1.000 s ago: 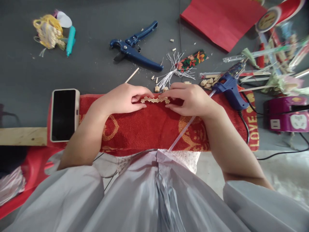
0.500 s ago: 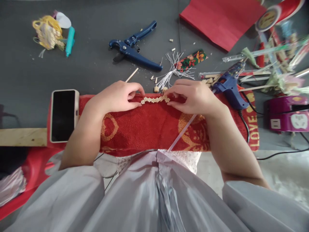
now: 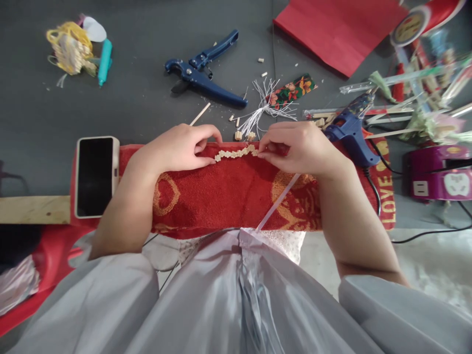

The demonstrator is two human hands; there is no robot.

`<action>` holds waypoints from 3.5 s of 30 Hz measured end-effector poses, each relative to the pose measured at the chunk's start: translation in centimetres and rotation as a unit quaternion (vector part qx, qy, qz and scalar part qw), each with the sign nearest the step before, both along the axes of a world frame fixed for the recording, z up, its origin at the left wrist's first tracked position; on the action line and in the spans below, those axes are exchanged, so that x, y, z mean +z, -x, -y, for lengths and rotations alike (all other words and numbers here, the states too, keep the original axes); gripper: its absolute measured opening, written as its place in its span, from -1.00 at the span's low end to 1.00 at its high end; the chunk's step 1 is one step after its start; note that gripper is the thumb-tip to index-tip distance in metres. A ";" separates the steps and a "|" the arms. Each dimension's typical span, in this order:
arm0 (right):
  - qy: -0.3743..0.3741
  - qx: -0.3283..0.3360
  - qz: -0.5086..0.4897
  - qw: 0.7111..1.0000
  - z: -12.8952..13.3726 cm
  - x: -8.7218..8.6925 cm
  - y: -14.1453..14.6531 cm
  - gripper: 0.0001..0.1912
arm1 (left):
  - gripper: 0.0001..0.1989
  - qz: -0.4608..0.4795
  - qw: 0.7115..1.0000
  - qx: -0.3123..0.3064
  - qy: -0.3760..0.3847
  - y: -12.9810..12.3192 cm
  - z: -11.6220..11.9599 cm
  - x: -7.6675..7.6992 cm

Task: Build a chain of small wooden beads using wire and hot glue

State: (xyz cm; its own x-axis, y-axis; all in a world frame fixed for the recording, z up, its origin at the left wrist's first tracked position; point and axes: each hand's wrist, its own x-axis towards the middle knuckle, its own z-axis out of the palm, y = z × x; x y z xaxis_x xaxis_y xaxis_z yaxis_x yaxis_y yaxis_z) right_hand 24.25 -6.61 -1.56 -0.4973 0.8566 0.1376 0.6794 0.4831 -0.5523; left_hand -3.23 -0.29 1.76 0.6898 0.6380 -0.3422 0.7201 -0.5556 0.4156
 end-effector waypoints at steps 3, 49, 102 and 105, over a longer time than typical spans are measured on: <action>-0.024 -0.024 0.003 0.999 -0.1 0.1 -0.6 -0.88 | -0.62 0.001 1.000 -0.014 0.013 -0.1 0.0 0.1; -0.112 -0.121 -0.039 0.985 -1.1 -2.8 1.2 -0.83 | -0.61 0.063 0.992 0.025 -0.102 -0.8 1.3 -1.1; -0.128 -0.014 -0.011 0.992 0.2 -3.2 4.6 -0.77 | -0.75 0.040 0.999 -0.022 0.004 -0.2 0.6 -0.7; -0.128 -0.015 -0.008 0.992 0.2 -3.2 4.5 -0.78 | -0.76 0.031 0.999 -0.024 0.011 -0.3 0.8 -0.7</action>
State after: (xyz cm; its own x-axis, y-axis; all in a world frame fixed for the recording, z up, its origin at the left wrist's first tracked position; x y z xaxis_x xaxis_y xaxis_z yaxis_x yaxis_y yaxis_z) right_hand 19.76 -6.83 -4.72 -0.4679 0.8073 0.3597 0.6883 0.5882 -0.4246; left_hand -2.93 -1.04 1.06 0.7400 0.5961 -0.3115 0.6649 -0.5788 0.4721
